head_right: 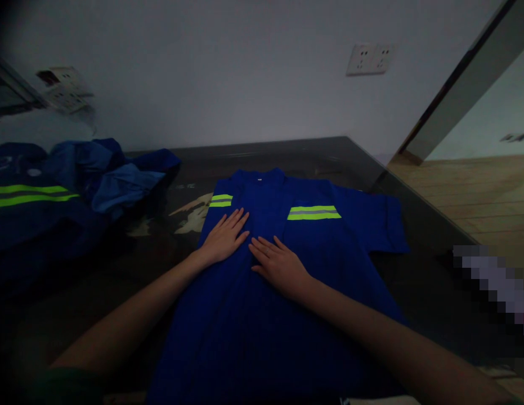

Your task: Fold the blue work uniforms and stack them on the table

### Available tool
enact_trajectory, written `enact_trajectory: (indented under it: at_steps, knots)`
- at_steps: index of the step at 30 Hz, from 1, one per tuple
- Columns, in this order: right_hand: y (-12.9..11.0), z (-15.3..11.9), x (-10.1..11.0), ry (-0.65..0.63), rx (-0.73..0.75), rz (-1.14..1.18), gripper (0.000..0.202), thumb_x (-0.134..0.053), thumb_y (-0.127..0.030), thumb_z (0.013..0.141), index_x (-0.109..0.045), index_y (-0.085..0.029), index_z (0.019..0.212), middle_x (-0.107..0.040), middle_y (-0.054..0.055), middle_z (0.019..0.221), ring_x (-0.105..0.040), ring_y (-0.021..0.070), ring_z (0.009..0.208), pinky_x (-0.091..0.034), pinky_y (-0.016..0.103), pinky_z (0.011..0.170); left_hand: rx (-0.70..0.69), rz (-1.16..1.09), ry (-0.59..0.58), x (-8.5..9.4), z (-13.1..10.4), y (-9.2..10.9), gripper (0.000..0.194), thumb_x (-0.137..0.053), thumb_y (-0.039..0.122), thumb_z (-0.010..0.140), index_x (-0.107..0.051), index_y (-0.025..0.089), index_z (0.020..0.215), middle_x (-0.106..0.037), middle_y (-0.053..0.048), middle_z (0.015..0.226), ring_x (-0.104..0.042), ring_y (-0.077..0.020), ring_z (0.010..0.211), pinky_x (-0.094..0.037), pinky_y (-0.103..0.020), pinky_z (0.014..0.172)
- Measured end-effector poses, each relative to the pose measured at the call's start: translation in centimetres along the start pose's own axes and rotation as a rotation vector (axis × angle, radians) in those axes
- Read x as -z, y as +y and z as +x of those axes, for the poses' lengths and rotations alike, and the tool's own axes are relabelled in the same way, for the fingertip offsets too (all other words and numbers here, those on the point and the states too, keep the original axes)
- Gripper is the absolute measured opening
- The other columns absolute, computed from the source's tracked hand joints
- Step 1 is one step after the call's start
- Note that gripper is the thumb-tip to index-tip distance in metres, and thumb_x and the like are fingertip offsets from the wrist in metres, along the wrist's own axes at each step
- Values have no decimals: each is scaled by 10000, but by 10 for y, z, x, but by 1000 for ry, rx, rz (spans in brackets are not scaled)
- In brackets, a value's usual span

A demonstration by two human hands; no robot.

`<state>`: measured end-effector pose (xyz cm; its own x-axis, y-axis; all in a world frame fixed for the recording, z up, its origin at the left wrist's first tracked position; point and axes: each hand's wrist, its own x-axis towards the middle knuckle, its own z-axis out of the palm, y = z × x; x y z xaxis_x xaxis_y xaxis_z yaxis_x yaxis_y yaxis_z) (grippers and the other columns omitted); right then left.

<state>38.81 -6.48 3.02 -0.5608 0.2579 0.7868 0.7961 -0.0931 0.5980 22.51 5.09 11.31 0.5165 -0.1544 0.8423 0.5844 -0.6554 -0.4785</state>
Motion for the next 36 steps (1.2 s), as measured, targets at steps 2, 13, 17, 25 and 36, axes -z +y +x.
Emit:
enact_trajectory:
  at_steps: [2, 13, 17, 25, 36]
  knots:
    - [4, -6, -2, -7, -12, -3, 442, -484, -289, 941, -477, -200, 1374, -477, 87, 1422, -388, 232, 1355, -327, 521, 1106, 5, -4, -7, 1, 0, 0, 575, -326, 439, 957, -290, 192, 1475, -257, -95, 1553, -189, -228, 1446, -171, -481, 1169]
    - [4, -11, 6, -82, -49, 41, 447, -451, -288, 956, -443, -221, 1398, -426, 68, 1462, -331, 240, 1386, -236, 576, 1129, 29, 7, -7, 1, 1, 1, 570, -348, 439, 955, -300, 204, 1473, -241, -84, 1559, -187, -235, 1445, -178, -481, 1168]
    - [6, -12, 15, -123, -40, 130, 493, -465, -267, 946, -391, -221, 1431, -361, 75, 1501, -253, 252, 1418, -221, 599, 1122, 50, -72, 40, 3, 0, -3, 506, -369, 413, 961, -395, 202, 1420, -318, -94, 1531, -246, -233, 1428, -211, -470, 1161]
    - [14, -68, 51, 126, -205, 374, 441, -454, -260, 941, -476, -287, 1381, -352, 41, 1513, -263, 233, 1416, -279, 514, 1136, -132, -257, 102, 14, -6, 14, 422, -371, 334, 961, -472, 215, 1353, -394, -68, 1492, -274, -186, 1418, -229, -412, 1168]
    - [-19, -166, 56, 253, -448, 457, 317, -460, -300, 933, -651, -277, 1184, -558, 55, 1352, -519, 207, 1250, -460, 400, 1032, -105, 30, -106, 2, -2, 38, 521, -253, 369, 985, -231, 278, 1498, -160, -55, 1583, -144, -213, 1454, -162, -458, 1170]
